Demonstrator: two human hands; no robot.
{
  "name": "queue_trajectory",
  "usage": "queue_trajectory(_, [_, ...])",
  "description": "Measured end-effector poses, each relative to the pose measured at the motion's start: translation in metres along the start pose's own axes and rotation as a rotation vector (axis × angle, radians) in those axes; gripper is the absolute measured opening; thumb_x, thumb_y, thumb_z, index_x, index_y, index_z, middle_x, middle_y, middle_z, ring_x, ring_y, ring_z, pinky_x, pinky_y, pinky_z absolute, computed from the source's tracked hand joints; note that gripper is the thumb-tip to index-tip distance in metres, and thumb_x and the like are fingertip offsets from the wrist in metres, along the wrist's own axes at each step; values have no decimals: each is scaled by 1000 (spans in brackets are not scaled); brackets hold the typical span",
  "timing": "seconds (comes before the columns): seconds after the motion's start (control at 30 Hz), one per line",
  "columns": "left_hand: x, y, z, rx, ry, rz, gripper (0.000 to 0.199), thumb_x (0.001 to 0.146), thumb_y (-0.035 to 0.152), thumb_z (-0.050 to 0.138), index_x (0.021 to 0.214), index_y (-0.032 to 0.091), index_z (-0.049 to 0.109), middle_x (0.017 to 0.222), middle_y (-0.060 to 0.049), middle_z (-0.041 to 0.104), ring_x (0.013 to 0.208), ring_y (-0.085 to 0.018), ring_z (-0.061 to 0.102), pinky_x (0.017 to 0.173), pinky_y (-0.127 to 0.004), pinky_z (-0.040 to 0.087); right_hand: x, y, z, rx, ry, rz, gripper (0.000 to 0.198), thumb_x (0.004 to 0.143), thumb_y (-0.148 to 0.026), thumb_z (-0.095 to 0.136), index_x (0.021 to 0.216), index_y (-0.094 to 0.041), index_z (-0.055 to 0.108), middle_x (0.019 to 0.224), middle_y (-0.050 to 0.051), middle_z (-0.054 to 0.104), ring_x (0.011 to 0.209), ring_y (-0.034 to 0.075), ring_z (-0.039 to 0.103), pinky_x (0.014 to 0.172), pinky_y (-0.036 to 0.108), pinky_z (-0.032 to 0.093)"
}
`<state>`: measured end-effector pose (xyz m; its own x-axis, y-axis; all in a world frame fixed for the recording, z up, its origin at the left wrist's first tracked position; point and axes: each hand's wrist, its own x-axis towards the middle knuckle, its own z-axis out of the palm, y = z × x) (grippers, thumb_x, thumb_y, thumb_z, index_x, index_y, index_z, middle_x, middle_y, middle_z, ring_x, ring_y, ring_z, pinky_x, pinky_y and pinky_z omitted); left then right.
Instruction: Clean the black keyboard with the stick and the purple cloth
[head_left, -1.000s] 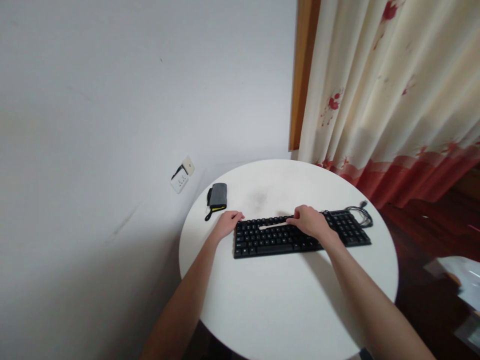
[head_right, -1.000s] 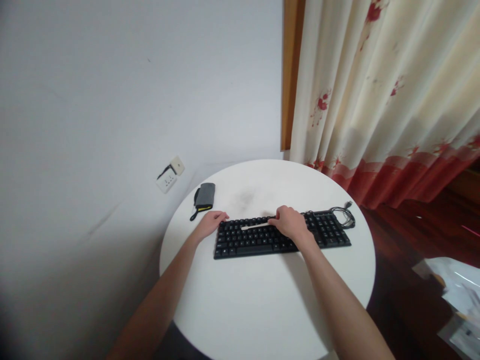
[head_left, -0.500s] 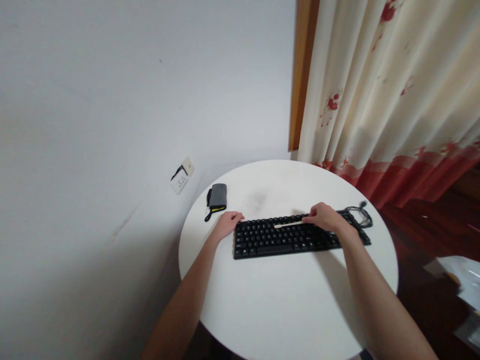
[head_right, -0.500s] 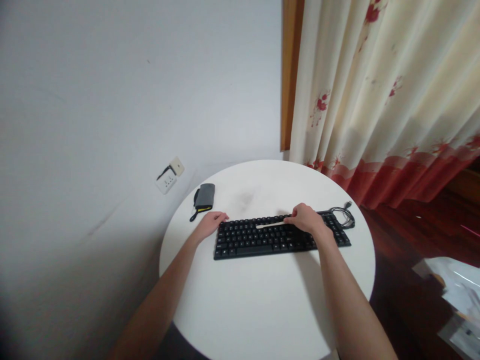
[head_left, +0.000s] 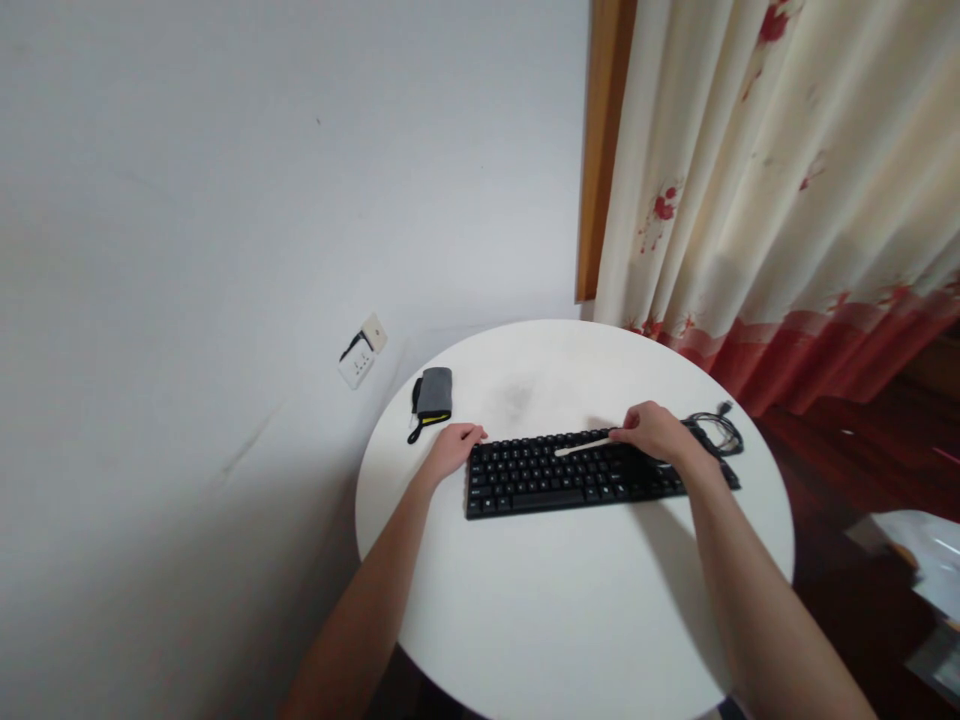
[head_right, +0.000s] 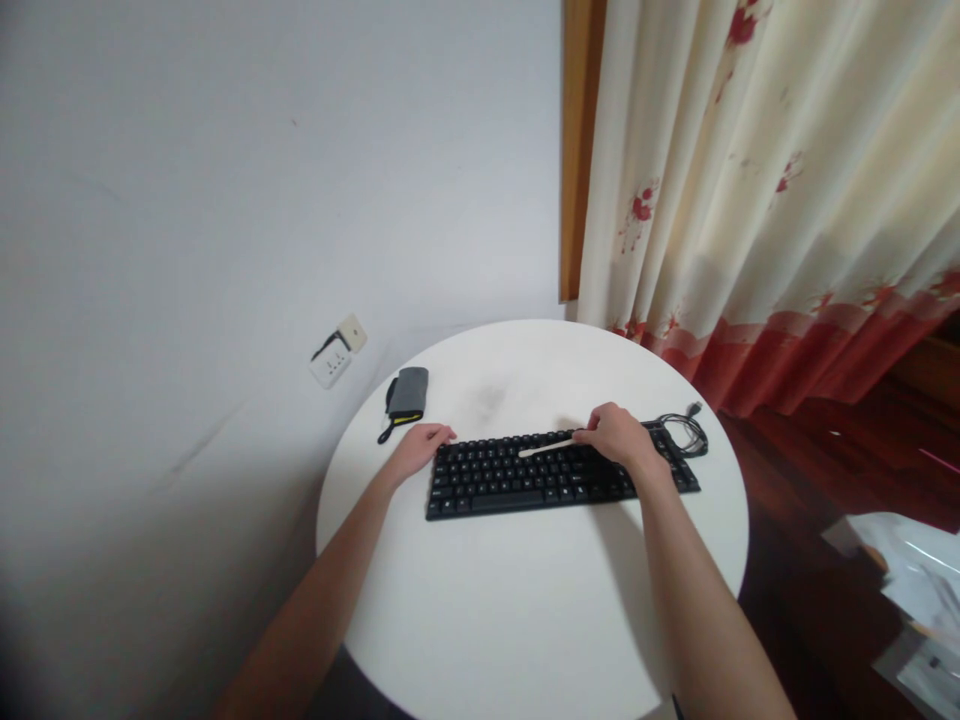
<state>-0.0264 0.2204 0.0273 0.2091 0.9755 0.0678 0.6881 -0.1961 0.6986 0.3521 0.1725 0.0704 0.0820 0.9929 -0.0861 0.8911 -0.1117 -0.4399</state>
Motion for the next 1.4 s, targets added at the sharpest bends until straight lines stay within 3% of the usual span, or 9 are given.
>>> queue_trajectory(0.2, [-3,9,-2,18,-7,2,41,85,43,44,80,16,74,79,-6,74,78,-22,66,74,-30,46,-25,-69,25,-55,12,-101,31,80,-51,64,78,-21,66,83,7,70,79,22,64,65,28,41])
queue_trajectory(0.37, [-4,12,-3,19,-11,1,41,85,42,43,81,16,74,80,-6,74,81,-23,66,74,-30,46,-32,-88,39,-48,6,-140,32,83,-53,60,81,-22,66,86,7,70,80,22,64,66,28,41])
queue_trajectory(0.53, [-4,11,-3,4,-13,10,41,85,42,43,80,15,74,79,-6,73,80,-23,66,74,-30,45,-24,-72,31,-44,-12,-100,32,80,-53,62,79,-21,66,85,7,70,77,21,64,62,27,39])
queue_trajectory(0.8, [-2,4,-2,-4,-8,5,40,86,41,44,81,15,74,80,-6,74,79,-22,66,75,-30,45,0,-2,3,-11,-50,28,32,73,-50,68,77,-18,69,80,7,70,71,19,63,61,26,40])
queue_trajectory(0.9, [0,0,-1,-3,-7,9,40,86,41,44,81,16,74,80,-6,74,78,-22,66,75,-30,46,2,5,2,3,-46,40,30,73,-48,70,77,-17,69,79,8,70,70,19,63,61,26,41])
queue_trajectory(1.07, [0,2,0,14,-14,7,42,87,42,43,82,15,74,80,-6,74,79,-22,66,75,-30,45,-11,-31,11,-42,-27,2,31,75,-50,67,78,-19,68,82,8,70,75,21,64,63,28,40])
queue_trajectory(1.23, [-1,4,-1,25,-19,15,44,87,43,41,83,14,74,82,-7,74,82,-23,66,76,-31,45,-30,-79,37,-57,14,-90,30,81,-50,62,80,-21,66,84,7,70,77,22,64,64,29,40])
queue_trajectory(1.4, [-2,7,-2,23,-18,10,43,86,43,42,82,15,74,82,-7,74,83,-23,66,77,-31,45,-36,-95,50,-27,24,-155,29,84,-49,60,77,-21,64,81,6,69,77,21,63,66,28,40])
